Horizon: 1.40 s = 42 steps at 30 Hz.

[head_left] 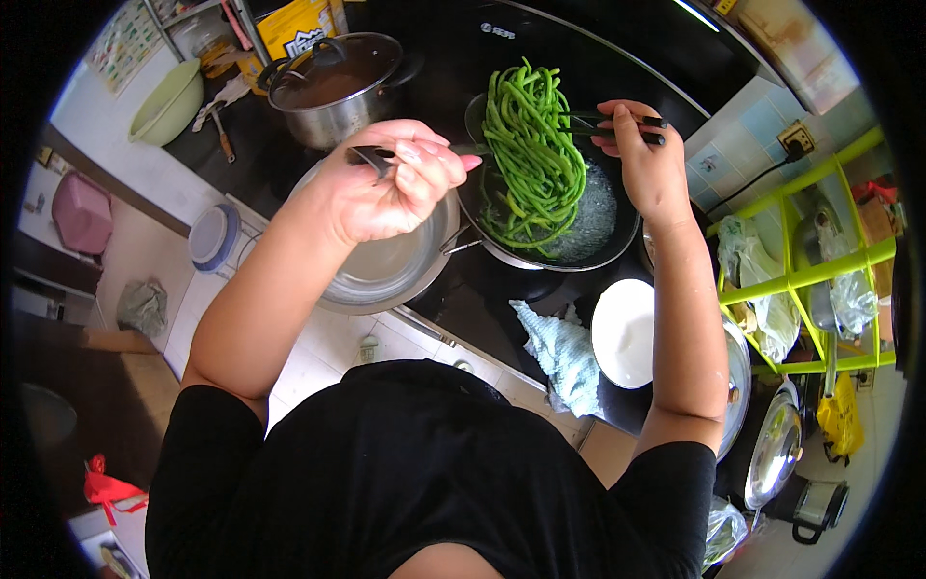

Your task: The person cooks green beans in a pan on a stovetop, using chopsticks to stir them. They also check a pot of boiling liquid, rinse a metal bowl in the sink, and transfer the cooked beans into the bowl. Finally, they add a new batch of raw green beans to the pan.

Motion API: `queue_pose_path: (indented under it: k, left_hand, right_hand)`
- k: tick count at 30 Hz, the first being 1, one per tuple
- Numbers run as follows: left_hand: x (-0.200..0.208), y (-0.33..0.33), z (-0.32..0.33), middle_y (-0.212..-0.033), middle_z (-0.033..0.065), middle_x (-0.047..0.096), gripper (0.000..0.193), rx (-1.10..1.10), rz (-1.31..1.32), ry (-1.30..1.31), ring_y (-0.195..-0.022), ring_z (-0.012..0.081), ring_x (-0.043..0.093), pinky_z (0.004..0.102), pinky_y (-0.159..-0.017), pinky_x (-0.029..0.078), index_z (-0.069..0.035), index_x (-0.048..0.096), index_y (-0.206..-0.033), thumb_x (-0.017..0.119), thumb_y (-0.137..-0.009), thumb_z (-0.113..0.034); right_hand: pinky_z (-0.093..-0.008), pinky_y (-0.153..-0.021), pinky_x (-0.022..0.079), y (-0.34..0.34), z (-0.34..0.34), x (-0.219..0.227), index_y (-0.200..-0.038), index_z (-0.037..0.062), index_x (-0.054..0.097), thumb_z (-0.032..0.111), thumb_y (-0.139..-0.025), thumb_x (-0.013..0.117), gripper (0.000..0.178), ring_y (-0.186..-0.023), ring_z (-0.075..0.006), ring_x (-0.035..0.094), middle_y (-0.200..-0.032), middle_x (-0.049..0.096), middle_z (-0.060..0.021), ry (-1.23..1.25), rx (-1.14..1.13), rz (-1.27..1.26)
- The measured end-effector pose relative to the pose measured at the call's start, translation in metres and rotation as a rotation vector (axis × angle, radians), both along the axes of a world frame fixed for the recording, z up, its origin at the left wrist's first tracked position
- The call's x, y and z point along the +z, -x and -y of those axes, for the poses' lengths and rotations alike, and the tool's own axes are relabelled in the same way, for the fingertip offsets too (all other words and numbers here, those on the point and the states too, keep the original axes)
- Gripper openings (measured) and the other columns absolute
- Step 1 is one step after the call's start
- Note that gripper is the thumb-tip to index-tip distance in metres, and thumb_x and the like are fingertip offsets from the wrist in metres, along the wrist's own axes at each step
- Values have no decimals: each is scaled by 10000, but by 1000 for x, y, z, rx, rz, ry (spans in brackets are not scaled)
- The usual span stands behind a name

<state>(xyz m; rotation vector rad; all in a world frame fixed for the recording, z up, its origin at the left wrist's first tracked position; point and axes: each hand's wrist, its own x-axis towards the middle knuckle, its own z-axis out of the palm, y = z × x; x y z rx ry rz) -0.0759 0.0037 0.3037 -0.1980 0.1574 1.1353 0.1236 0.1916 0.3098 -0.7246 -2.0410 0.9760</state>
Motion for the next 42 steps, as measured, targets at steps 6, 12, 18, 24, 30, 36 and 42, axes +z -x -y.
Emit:
queue_pose_path:
  k: [6,12,18,24,30,36,42]
  left_hand:
    - [17,16,57,-686,45,437,350,82,-140,-14,-467,95,480,208,-382,359,48,254,-1202,367,-887,-53]
    - [10,50,134,-661,22,452,242,115,-305,71,-430,68,427,222,-367,313,31,445,-1075,354,-882,-84]
    - [-21,69,194,-640,-40,425,231,153,-618,183,-464,52,419,210,-387,337,-95,482,-1085,438,-860,-124]
    - [-51,72,215,-630,0,454,362,154,-955,346,-431,79,409,214,-351,334,-75,433,-1177,453,-817,-102]
    - [-64,83,230,-614,14,430,455,105,-1247,320,-398,105,413,253,-352,357,-53,362,-1244,438,-795,-55]
    - [-62,87,242,-605,14,422,533,90,-1533,190,-389,96,406,244,-370,347,-42,306,-1315,411,-793,-34]
    - [-67,76,244,-615,16,432,541,118,-1572,137,-393,91,399,231,-374,337,-23,306,-1320,428,-794,-2]
  right_hand:
    - [-243,-628,471,30,33,7,-953,-20,614,202,-898,492,259,-700,-141,629,-701,616,-94,-36,138,-151]
    - [-272,-669,480,74,92,-10,-953,-26,615,162,-876,530,220,-718,-177,604,-816,621,-143,-20,225,-179]
    - [-264,-655,456,98,146,-57,-951,-8,612,100,-874,517,163,-727,-175,584,-849,588,-128,40,269,-167]
    - [-236,-640,455,96,184,-109,-972,-5,597,79,-882,510,151,-732,-140,597,-857,582,-107,156,230,-104]
    - [-252,-682,491,67,190,-101,-990,-6,603,116,-913,489,184,-765,-129,593,-867,615,-82,227,124,22]
    - [-274,-589,527,-16,141,-40,-980,-31,587,257,-929,464,317,-659,-212,645,-786,633,-135,221,-202,-242]
    - [-245,-498,494,-61,84,-66,-1039,12,585,240,-934,452,285,-546,-173,608,-702,599,-88,243,-242,-134]
